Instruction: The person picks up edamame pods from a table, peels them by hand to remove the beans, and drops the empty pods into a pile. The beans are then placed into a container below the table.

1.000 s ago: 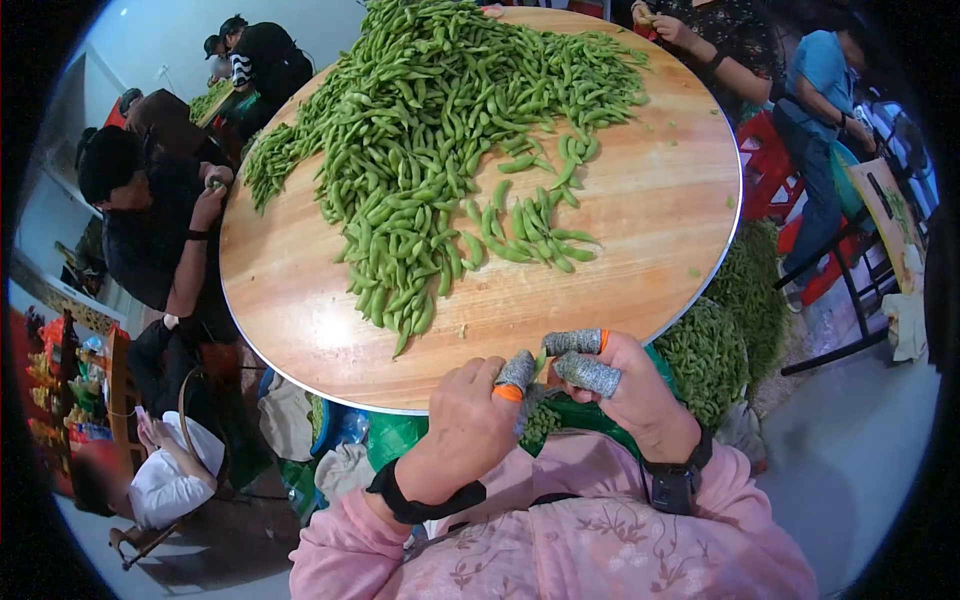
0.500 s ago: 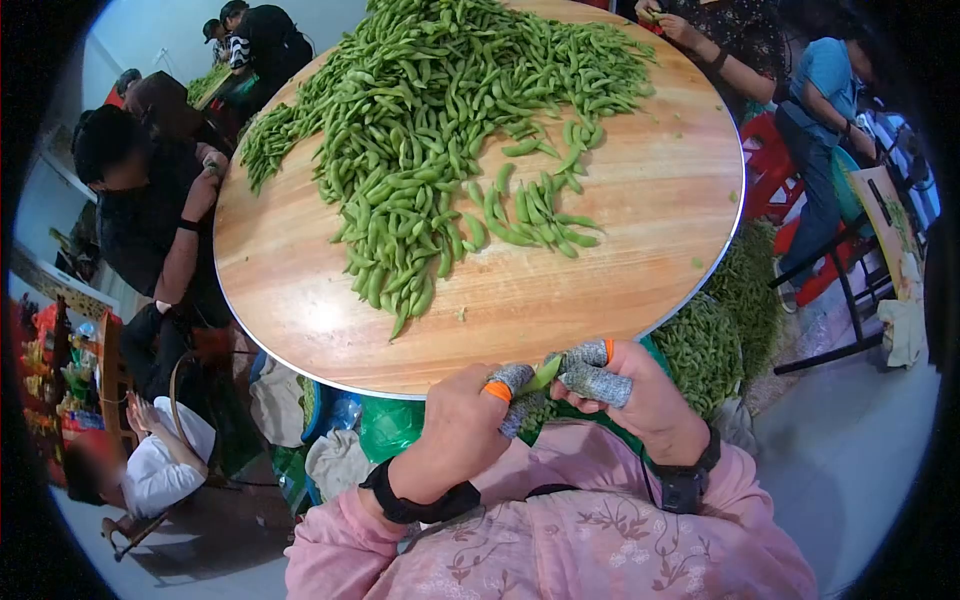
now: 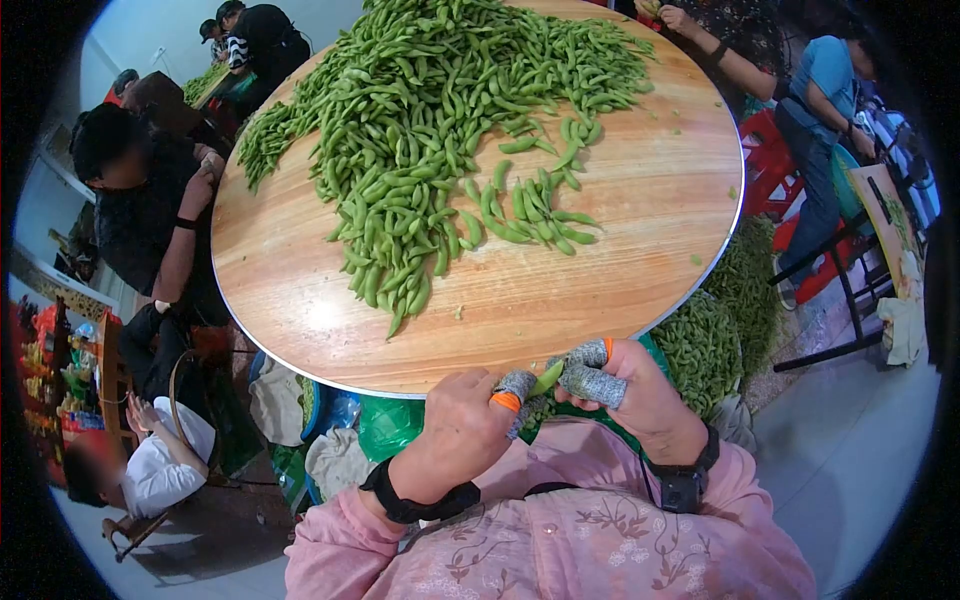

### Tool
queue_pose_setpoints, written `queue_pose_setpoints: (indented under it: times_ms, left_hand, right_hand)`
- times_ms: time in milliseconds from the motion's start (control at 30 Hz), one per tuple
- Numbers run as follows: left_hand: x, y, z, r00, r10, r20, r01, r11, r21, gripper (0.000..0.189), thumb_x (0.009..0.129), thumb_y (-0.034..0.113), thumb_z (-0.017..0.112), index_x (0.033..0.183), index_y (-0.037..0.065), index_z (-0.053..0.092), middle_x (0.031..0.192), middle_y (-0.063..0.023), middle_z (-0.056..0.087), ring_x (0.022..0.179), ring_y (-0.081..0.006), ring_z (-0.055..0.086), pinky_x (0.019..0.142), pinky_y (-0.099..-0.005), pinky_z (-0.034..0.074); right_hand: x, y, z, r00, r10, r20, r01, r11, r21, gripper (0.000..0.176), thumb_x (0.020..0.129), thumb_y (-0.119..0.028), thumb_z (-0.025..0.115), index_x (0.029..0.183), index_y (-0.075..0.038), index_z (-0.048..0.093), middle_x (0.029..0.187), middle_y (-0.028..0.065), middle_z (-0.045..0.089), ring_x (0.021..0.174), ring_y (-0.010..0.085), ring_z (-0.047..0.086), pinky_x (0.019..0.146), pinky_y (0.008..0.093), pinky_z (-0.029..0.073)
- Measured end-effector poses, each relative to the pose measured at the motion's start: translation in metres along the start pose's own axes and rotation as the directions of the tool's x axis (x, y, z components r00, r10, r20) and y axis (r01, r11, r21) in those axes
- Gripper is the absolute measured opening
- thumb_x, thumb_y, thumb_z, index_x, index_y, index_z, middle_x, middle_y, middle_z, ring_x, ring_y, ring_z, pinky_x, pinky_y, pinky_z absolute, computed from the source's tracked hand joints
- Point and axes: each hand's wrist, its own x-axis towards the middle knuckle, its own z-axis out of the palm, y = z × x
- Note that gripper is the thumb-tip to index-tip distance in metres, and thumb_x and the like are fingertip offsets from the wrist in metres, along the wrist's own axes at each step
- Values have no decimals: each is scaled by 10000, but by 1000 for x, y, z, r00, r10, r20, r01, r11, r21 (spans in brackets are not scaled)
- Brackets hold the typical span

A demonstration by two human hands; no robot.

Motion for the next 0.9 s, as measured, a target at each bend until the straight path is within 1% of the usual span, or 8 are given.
queue_pose_setpoints:
  times_ms: [67,200,267,367,467,667,800,900]
  left_hand:
    - [0,1,0,1000,1,9,-1,1000,-5,292,572,114,661,847,51,589,623,-93,515,548,-269,527,481,-359,408]
    - [0,2,2,997,-38,-62,34,998,-60,308,552,114,668,842,50,587,607,-93,515,533,-270,524,467,-356,403]
    - [-2,0,4,995,-54,-87,47,996,-78,317,543,113,669,842,49,587,604,-94,516,531,-271,524,463,-355,401]
    - [-2,-1,5,999,-24,-49,22,999,-44,326,531,102,664,843,46,587,604,-94,518,532,-272,525,463,-355,401]
    - [-2,-1,4,999,-1,-39,0,1000,-28,334,526,91,654,850,46,590,607,-93,520,536,-270,527,470,-355,405]
    - [-1,-1,2,1000,21,-4,-21,1000,4,353,514,77,639,863,50,596,618,-84,520,545,-264,527,481,-352,406]
    - [0,0,2,999,46,-14,-46,999,-5,329,515,85,645,838,55,591,609,-81,506,543,-262,522,477,-355,404]
    - [-3,-1,5,999,33,-3,-33,999,-23,319,513,96,659,821,58,584,615,-84,509,548,-264,524,480,-355,407]
  right_hand:
    - [3,6,3,994,-97,50,103,987,-121,133,835,-120,536,907,-24,594,779,-15,582,633,24,478,571,166,387]
    - [1,9,-6,988,-116,98,122,991,-59,132,831,-127,546,899,-26,596,776,-25,581,636,17,478,572,162,385]
    - [-4,2,-10,1000,2,9,-2,1000,-23,137,831,-145,551,897,-34,598,768,-35,578,626,8,468,559,153,376]
    - [-6,-4,-1,998,52,-25,-52,999,13,147,834,-166,550,901,-43,596,755,-40,575,609,1,455,539,143,363]
    - [-6,-1,-3,999,36,-6,-36,999,-17,152,842,-176,538,908,-51,593,751,-42,574,593,1,442,527,141,357]
    - [-5,1,-4,1000,24,8,-24,1000,-5,145,848,-167,528,904,-48,589,742,-40,569,589,2,436,534,143,361]
    - [-5,1,-4,998,56,-17,-56,998,-12,133,851,-145,518,899,-42,588,738,-33,568,595,9,444,546,149,371]
    - [-3,6,-6,1000,18,-18,-19,998,-57,122,850,-118,509,889,-30,584,742,-22,571,616,25,468,564,165,390]
